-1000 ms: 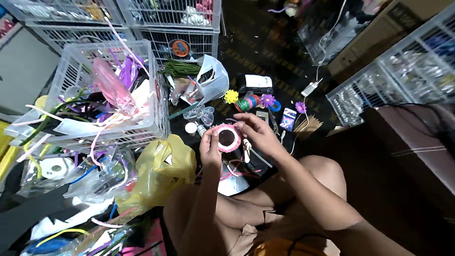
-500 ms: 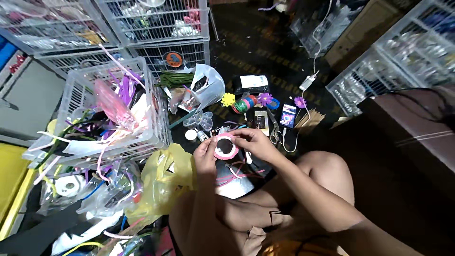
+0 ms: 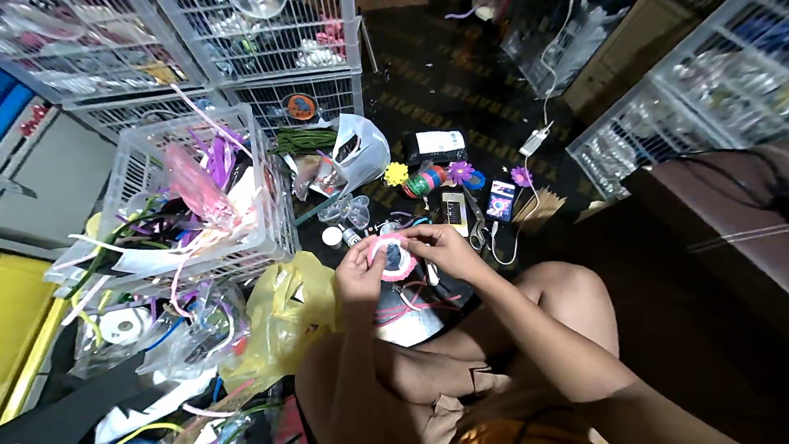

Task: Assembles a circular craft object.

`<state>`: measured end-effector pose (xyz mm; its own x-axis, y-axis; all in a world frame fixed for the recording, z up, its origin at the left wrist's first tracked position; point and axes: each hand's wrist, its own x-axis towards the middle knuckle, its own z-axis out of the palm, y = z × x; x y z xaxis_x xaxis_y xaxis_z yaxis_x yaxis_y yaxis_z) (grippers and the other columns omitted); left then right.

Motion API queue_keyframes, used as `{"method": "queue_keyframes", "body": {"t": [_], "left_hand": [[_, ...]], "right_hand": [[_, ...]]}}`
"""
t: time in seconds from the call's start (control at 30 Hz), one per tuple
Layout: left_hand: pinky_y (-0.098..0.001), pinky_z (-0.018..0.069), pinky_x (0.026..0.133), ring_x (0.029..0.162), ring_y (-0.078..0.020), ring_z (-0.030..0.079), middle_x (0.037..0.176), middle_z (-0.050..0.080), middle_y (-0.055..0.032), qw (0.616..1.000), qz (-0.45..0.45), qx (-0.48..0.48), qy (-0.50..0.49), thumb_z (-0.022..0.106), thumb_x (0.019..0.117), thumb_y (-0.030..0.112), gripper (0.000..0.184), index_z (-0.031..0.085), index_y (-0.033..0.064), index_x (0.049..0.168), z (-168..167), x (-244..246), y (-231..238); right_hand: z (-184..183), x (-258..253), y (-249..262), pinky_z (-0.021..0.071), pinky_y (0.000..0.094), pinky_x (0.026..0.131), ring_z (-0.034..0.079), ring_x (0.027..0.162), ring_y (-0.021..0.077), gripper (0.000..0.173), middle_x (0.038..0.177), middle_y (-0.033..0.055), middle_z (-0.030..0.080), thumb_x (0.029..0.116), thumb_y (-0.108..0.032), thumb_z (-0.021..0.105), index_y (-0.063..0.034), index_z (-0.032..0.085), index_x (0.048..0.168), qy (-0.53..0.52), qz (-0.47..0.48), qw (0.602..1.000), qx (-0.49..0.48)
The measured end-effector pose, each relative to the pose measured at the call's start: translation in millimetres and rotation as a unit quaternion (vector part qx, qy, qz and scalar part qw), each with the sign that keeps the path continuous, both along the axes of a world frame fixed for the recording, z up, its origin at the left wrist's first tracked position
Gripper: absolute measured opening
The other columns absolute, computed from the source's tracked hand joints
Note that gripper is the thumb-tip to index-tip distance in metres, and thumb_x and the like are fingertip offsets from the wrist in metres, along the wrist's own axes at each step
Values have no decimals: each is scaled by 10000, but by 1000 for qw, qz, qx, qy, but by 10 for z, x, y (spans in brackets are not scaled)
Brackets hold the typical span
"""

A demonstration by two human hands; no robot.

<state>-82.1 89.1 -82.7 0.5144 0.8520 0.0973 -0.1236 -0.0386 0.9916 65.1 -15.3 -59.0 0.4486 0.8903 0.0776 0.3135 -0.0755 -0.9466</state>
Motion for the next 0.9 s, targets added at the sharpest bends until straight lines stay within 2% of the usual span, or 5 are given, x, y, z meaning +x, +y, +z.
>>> {"method": "queue_keyframes", "body": {"t": [0.2,0.47,0.57,0.7,0.9], "left_hand": [[-234,618,789,826,-60,730,979,765,-85,992,-1,130,-8,699,916,-10,231,719,-48,1143,-57,-60,22],[-159,573,677,699,17,671,845,755,-45,968,75,235,-35,697,898,2,161,761,-44,1038,-126,-29,15],[-191,598,742,779,-11,703,923,763,-51,982,43,175,-60,638,954,-13,169,735,-61,1083,-84,-44,16],[-269,614,719,797,-82,731,934,769,-27,993,-42,-87,-60,220,1129,302,557,680,-6,1190,20,-62,36],[-318,627,684,715,-134,719,790,727,-59,984,-71,-158,-44,467,1096,190,338,704,16,930,-38,-33,65]], "right_hand": [[58,32,-25,570,211,684,649,709,22,164,885,12,723,995,-100,645,-33,739,1111,18,19,1000,10],[154,-35,-23,564,192,693,652,736,4,173,912,5,731,992,-104,637,-31,743,1107,-21,26,999,29],[136,-14,-15,576,195,705,661,743,8,177,934,5,738,995,-98,635,-34,745,1119,-10,27,999,33],[104,16,-20,583,209,725,672,774,21,188,993,18,745,1001,-103,635,-32,745,1136,-5,28,999,34],[15,32,9,587,253,828,692,913,67,219,1090,49,734,1010,-116,628,-47,741,1185,-36,39,998,29]]}}
